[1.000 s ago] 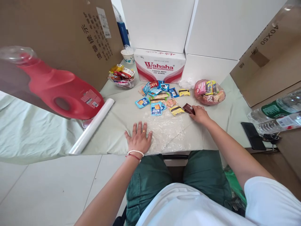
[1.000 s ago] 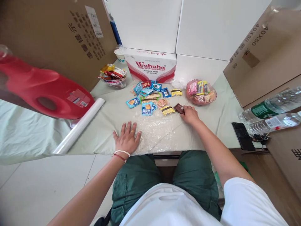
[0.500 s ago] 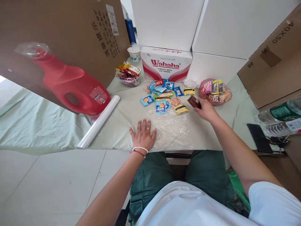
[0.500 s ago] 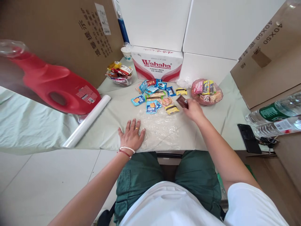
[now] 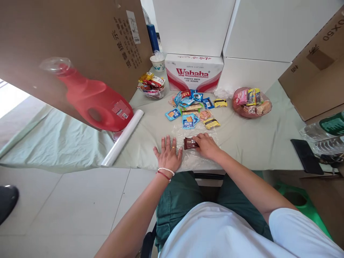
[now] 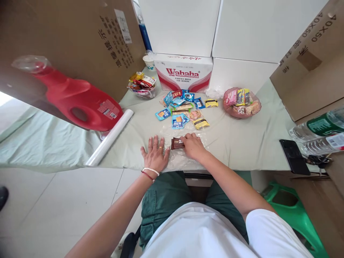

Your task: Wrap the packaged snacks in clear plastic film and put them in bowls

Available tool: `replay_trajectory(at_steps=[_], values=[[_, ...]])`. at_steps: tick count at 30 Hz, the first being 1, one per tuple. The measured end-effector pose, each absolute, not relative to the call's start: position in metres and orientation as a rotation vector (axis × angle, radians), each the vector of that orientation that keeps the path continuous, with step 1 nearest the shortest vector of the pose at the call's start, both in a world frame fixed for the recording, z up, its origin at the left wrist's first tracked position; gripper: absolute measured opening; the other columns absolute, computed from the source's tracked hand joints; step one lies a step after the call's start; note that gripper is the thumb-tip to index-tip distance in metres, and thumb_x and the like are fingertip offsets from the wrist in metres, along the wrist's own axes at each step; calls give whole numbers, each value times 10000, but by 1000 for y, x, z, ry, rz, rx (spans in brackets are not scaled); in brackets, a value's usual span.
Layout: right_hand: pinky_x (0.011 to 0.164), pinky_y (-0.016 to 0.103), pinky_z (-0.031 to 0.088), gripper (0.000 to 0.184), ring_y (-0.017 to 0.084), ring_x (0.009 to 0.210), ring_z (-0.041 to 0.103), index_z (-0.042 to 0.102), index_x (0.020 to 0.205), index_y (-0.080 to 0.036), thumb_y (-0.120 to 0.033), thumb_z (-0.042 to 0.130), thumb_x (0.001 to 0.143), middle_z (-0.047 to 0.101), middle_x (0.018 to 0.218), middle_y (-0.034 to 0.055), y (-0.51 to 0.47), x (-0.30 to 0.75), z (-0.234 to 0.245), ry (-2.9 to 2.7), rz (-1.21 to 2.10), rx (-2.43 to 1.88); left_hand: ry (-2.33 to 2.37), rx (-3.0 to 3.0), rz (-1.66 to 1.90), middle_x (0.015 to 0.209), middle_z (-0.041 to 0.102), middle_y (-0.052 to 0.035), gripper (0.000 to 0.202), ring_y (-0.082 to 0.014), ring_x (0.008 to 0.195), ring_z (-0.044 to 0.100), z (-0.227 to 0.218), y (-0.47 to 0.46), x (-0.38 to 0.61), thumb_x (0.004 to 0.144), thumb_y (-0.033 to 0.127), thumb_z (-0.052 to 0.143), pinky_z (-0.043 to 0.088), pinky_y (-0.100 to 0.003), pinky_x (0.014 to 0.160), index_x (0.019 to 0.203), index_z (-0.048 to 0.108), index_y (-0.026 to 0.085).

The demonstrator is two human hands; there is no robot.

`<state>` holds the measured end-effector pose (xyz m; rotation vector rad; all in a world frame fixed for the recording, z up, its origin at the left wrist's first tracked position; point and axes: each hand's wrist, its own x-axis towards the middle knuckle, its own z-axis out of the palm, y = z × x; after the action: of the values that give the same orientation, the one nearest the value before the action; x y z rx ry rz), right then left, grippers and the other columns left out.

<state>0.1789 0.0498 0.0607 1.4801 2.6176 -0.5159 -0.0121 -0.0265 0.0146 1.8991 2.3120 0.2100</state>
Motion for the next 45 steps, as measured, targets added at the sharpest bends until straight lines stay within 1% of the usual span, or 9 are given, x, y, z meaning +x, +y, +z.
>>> replay_trajectory(at_steps=[9, 15, 19, 22, 28, 31, 36, 41, 45], values=[[981, 468, 480, 586, 357, 1248, 518, 567, 1525, -267, -224, 607, 942, 602, 1442, 132, 53, 190, 50, 2691, -563, 1462, 2286, 1883, 313, 1742, 318, -121, 575, -360, 1620, 286, 7, -50, -42, 1072, 461, 351, 152, -748, 1272, 1604, 481, 285], [1085, 493, 459, 673, 357, 1325, 491, 517, 1564, -222, -236, 672, 909, 539, 1518, 151, 52, 199, 46, 2730, -679, 1480, 2338, 1978, 521, 1757, 279, -113, 555, -355, 1650, 198, 12, -58, -45, 1036, 358, 438, 178, -696, 1292, 1575, 525, 258], [1147, 528, 440, 532, 335, 1367, 488, 561, 1492, -179, -321, 626, 984, 524, 1517, 182, 34, 230, 43, 3002, -834, 1549, 2046, 2305, 505, 1645, 505, -58, 650, -259, 1620, 309, 21, -57, -64, 929, 116, 432, 34, -604, 1347, 1535, 566, 307], [1080, 517, 504, 360, 292, 1249, 572, 637, 1368, -241, -392, 538, 1056, 640, 1332, 139, 6, 258, 41, 3210, -924, 1507, 1721, 2392, 401, 1513, 649, -55, 778, -210, 1519, 487, 19, -54, -83, 812, 33, 411, 116, -539, 1354, 1537, 554, 277], [1033, 547, 538, 452, 327, 1220, 581, 657, 1367, -262, -496, 684, 981, 653, 1314, 152, -40, 289, 21, 3176, -802, 1649, 1721, 2286, 379, 1544, 615, -111, 752, -216, 1488, 525, 4, -54, -103, 787, 71, 401, 258, -493, 1318, 1513, 554, 192], [985, 540, 554, 270, 313, 1151, 606, 748, 1216, -279, -409, 592, 1037, 709, 1223, 125, -44, 295, 9, 3148, -822, 1594, 1673, 2299, 377, 1565, 598, -94, 768, -217, 1509, 499, 7, -59, -105, 761, 94, 421, 223, -495, 1329, 1509, 553, 210], [905, 505, 585, 312, 279, 1039, 644, 790, 1132, -304, -360, 489, 1074, 749, 1096, 104, -36, 313, 4, 3133, -927, 1683, 1530, 2395, 250, 1661, 482, -98, 838, -274, 1574, 403, 13, -75, -104, 716, 170, 517, 157, -535, 1341, 1551, 513, 240], [896, 496, 583, 350, 274, 1018, 655, 784, 1161, -289, -359, 450, 1081, 754, 1068, 107, -34, 325, 9, 3084, -925, 1686, 1620, 2393, 313, 1617, 534, -131, 475, -286, 1542, 453, 4, -86, -93, 948, 336, 520, 174, -574, 1324, 1403, 623, 252], [928, 494, 573, 324, 273, 1040, 655, 778, 1170, -294, -368, 479, 1067, 742, 1087, 102, -34, 330, 24, 3082, -1023, 1554, 1645, 2335, 406, 1577, 581, -120, 398, -266, 1527, 471, 3, -89, -87, 964, 297, 458, 167, -567, 1325, 1303, 657, 236]])
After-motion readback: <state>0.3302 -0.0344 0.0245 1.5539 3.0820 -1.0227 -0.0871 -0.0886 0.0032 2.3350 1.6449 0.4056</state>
